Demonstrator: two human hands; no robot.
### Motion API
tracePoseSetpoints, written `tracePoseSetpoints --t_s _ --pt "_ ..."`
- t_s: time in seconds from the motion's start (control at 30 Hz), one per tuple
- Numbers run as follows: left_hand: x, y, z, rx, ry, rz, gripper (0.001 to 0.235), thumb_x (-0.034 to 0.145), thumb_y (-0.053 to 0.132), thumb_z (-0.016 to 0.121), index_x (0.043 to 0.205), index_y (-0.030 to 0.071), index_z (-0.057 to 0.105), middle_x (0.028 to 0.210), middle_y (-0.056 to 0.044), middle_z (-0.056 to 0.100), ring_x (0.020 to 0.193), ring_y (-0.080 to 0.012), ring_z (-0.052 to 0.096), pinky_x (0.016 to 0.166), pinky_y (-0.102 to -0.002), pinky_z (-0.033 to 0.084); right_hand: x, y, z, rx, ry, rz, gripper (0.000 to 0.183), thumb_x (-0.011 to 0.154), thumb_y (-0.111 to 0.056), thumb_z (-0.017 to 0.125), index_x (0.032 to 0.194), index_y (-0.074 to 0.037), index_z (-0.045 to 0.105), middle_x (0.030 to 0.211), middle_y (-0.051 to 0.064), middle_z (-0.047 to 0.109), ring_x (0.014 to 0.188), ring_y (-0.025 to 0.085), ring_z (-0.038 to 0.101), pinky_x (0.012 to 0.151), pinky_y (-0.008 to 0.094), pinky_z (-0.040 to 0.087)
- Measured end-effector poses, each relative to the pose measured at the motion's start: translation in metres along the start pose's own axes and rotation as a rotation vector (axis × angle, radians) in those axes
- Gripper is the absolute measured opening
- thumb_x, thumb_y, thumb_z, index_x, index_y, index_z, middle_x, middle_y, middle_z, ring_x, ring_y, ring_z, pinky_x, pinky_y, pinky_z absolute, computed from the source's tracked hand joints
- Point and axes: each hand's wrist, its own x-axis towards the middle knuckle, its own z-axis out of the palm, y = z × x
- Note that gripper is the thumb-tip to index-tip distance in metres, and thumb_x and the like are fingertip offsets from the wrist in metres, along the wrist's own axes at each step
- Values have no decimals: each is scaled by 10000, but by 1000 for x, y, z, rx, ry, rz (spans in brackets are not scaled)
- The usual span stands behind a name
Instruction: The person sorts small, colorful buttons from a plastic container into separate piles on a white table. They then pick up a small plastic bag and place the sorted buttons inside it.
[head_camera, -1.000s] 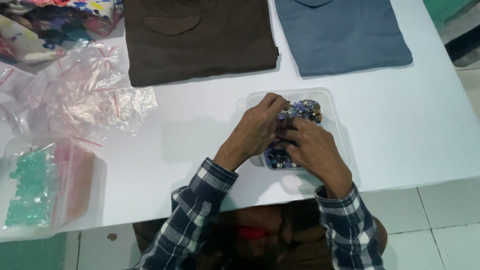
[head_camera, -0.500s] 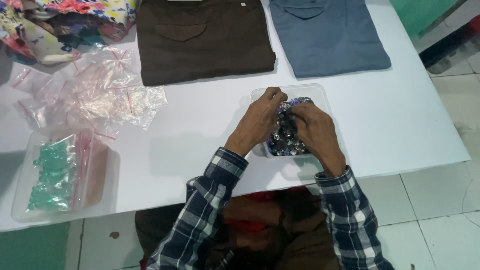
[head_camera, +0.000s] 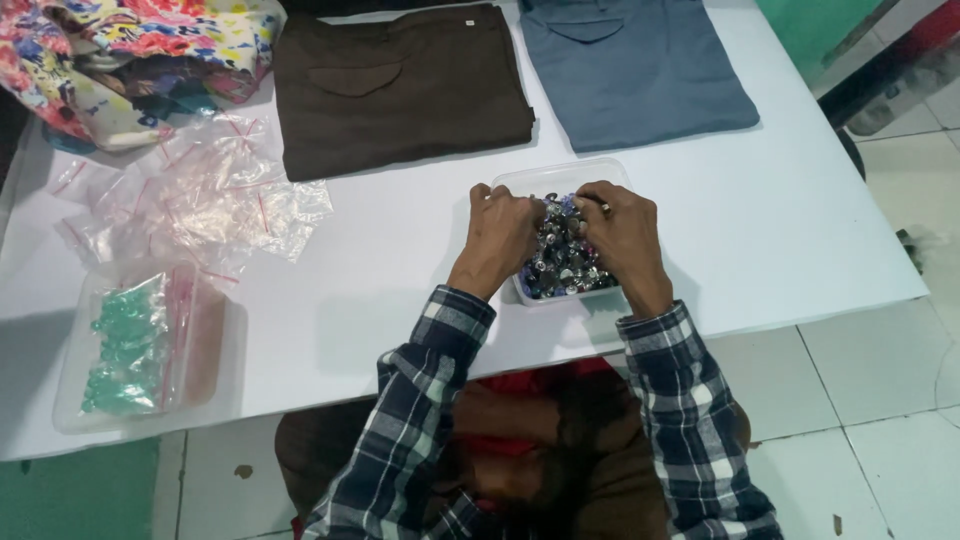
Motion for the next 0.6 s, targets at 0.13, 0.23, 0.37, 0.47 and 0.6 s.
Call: tracePoseSetpoints --t_s 0.13,0.23,0.37,0.47,0.6 --pt "1 0 1 -75 -28 -1 206 781 109 684 907 243 774 714 -1 723 830 -282 702 947 -522 466 11 38 13 -169 -42 11 145 947 -138 704 1073 -125 776 885 175 731 805 375 738 725 435 589" --pt "0 -2 -1 -111 -37 -23 233 798 108 637 928 258 758 742 2 728 852 -291 702 965 -516 464 12 34 12 -154 -65 4 178 942 -103 692 1099 -104 775 915 196 726 862 400 727 782 453 571" --pt "-2 4 -11 -142 -11 -27 246 817 90 640 988 225 754 814 -17 745 907 -275 704 1060 -529 393 11 29 12 -125 -59 37 204 944 -185 706 1139 -142 749 974 184 745 940 417 713 820 485 565" --pt "-4 8 -24 -150 40 -1 200 875 101 649 1020 195 750 885 -29 757 955 -260 711 1103 -540 366 13 20 8 -65 -68 73 184 983 -220 671 1137 -161 753 926 156 749 864 349 728 804 452 568" --pt "-11 13 -26 -6 117 46 122 904 153 694 1020 154 734 928 -54 755 971 -249 718 1088 -530 389 10 7 -6 1 -150 105 172 985 -165 643 1094 -133 772 868 154 752 800 287 757 767 407 584"
